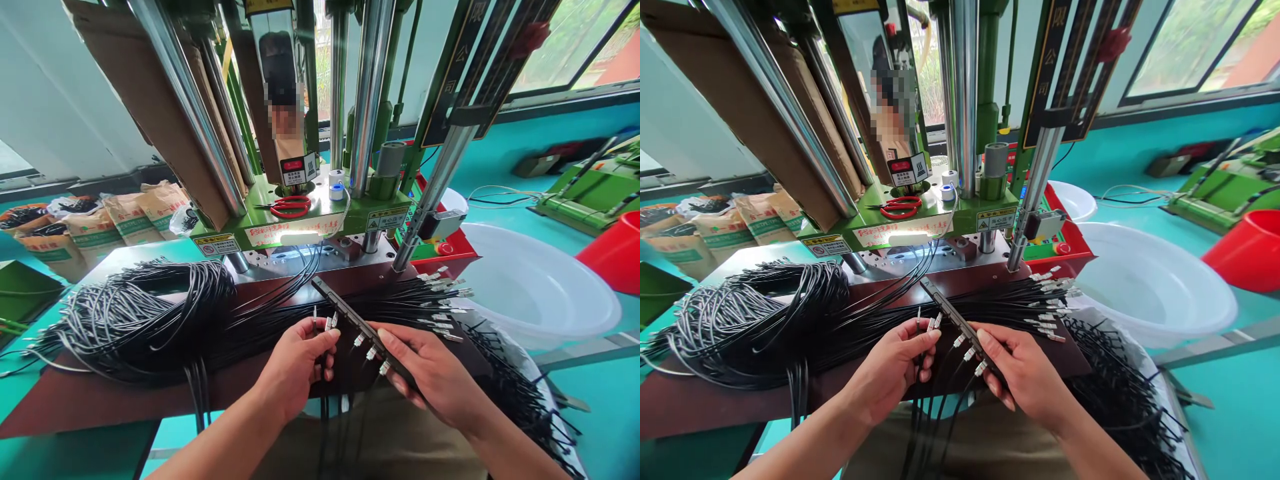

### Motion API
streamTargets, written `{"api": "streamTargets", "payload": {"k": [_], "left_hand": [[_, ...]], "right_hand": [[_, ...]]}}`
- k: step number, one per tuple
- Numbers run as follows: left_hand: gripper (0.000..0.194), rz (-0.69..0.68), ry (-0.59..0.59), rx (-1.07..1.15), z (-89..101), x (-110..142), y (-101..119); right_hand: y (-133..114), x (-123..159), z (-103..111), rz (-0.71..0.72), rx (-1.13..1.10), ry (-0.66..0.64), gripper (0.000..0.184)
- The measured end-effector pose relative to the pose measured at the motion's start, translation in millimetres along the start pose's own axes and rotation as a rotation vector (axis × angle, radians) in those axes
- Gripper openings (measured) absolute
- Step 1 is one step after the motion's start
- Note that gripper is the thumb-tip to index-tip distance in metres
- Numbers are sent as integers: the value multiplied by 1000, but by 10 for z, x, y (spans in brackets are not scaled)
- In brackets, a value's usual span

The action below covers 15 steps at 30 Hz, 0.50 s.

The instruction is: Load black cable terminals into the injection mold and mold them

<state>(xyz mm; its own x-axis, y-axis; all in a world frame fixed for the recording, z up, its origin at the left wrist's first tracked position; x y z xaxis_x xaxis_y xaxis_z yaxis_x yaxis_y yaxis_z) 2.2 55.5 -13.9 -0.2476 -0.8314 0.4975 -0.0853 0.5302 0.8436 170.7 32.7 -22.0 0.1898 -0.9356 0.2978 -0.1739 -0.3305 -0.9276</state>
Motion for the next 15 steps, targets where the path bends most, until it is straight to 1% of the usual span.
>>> {"api": "streamTargets", "payload": {"k": [6,15], "left_hand": [[28,5,14,-120,-40,18,-5],[27,8,0,-135,-49,22,2]], "right_hand": [[-16,3,-9,9,22,2,56],[-16,5,-16,9,53,-12,58]]}}
Point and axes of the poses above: each hand's wrist, its own x-axis away from the middle knuckle, its own z-axis out of the back of the hand, y = z × x, the point moved 5 cm from there along -x, towards the middle knuckle, and after that the axes turned 9 degrees about -x, right-handed, at the moved point
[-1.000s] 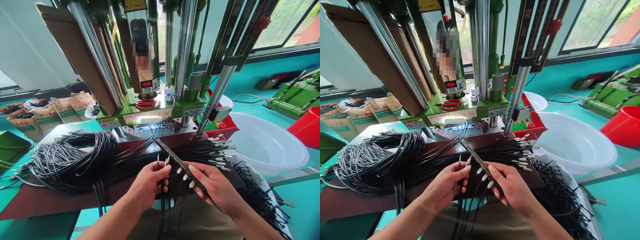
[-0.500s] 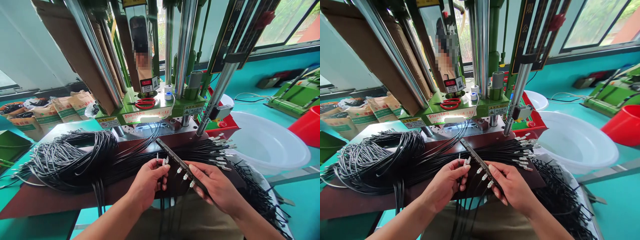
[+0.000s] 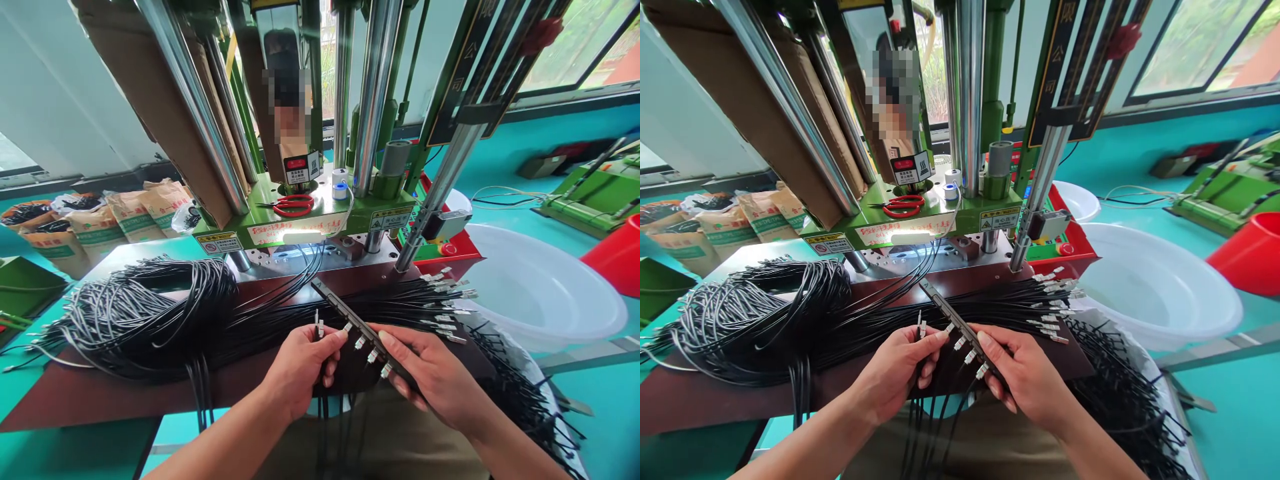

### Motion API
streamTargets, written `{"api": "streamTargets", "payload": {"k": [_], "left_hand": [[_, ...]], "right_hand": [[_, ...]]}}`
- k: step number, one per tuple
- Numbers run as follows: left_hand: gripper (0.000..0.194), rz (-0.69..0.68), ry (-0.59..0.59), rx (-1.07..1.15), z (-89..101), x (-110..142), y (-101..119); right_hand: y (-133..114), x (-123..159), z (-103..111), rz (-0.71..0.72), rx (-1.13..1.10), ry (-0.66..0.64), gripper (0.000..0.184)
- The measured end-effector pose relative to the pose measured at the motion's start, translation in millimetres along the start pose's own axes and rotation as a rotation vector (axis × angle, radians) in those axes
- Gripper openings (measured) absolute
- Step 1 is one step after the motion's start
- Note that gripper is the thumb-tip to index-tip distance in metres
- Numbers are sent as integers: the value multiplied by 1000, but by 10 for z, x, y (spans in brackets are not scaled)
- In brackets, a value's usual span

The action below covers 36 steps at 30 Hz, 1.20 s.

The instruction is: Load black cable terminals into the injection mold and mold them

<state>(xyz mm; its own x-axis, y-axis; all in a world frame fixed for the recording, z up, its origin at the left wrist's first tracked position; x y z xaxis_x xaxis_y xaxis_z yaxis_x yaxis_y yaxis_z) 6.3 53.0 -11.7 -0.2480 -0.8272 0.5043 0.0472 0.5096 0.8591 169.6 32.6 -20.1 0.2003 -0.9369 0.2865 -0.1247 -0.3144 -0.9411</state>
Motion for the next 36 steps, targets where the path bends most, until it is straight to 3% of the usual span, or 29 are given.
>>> {"api": "streamTargets", "payload": {"k": [11,17,22,29,36], "left_hand": [[28,-7,16,13,0,-29,-19],[31,-1,-77,149,101,24,-11],[31,-24,57,185,275,64,15],[32,-64,24,219,199,40,7],[28,17,16,111,172,47,-36]], "right_hand": [[-26,16,-35,32,102,-49,53],[-5,15,-3,-12,18,-21,55],[1,15,-8,-34,10,-43,54],[-1,9,-8,-37,23,-46,57],[16,0,1,-55,30,-69,56]]}}
Point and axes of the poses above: each hand's wrist, its own x-axis away from the middle knuckle, its own z-axis out of the back of the hand, y = z × x, the point moved 5 cm from there along -x, towards the middle knuckle, and after that the axes turned 9 degrees about -x, right-handed, at the moved point
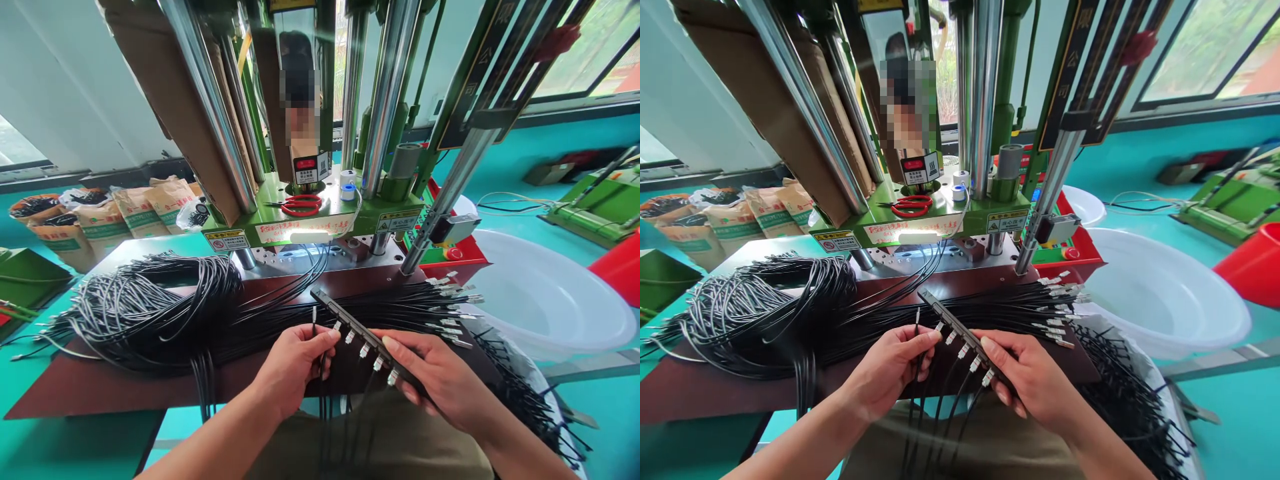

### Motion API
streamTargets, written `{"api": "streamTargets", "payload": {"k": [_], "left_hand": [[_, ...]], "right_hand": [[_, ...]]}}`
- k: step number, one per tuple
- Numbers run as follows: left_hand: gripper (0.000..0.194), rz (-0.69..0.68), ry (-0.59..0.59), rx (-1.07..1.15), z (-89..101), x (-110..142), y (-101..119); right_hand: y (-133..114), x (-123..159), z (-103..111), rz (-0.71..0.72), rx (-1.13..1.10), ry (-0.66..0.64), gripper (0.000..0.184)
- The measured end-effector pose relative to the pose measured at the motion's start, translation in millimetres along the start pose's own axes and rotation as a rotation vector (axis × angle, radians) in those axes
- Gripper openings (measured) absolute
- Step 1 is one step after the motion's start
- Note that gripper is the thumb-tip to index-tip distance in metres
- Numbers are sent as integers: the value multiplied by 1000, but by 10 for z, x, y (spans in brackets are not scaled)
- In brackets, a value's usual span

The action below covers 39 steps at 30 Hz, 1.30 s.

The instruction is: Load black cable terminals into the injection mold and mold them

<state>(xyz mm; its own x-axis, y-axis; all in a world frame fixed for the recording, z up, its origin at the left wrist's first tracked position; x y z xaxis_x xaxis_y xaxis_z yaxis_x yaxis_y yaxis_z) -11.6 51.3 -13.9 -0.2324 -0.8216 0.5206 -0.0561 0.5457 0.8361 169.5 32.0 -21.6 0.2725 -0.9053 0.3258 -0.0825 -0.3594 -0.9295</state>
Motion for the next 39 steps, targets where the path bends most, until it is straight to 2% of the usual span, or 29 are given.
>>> {"api": "streamTargets", "payload": {"k": [19,24,29,34,39], "left_hand": [[23,-4,-3,-31,5,-48,-30],[28,-36,-53,9,49,-28,2],[38,-84,70,-14,202,73,72],[34,-20,-36,-203,124,95,21],[37,-29,-101,-245,87,71,12]], "right_hand": [[-32,19,-16,3,114,-79,55],[-13,12,8,-4,74,-48,55],[22,-3,30,-1,66,-48,56],[25,-10,21,-23,64,-63,56],[22,-14,11,-29,77,-89,56]]}}
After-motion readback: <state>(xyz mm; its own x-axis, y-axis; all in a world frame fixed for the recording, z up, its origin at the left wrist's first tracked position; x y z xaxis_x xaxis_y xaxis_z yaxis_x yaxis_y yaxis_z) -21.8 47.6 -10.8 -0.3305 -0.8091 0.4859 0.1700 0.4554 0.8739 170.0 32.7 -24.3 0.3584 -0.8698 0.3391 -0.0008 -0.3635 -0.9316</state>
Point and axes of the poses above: each hand's wrist, its own x-axis away from the middle knuckle, its own z-axis out of the back of the hand, y = z × x, the point moved 5 cm from there along -x, towards the middle knuckle, and after that the axes turned 9 degrees about -x, right-handed, at the moved point
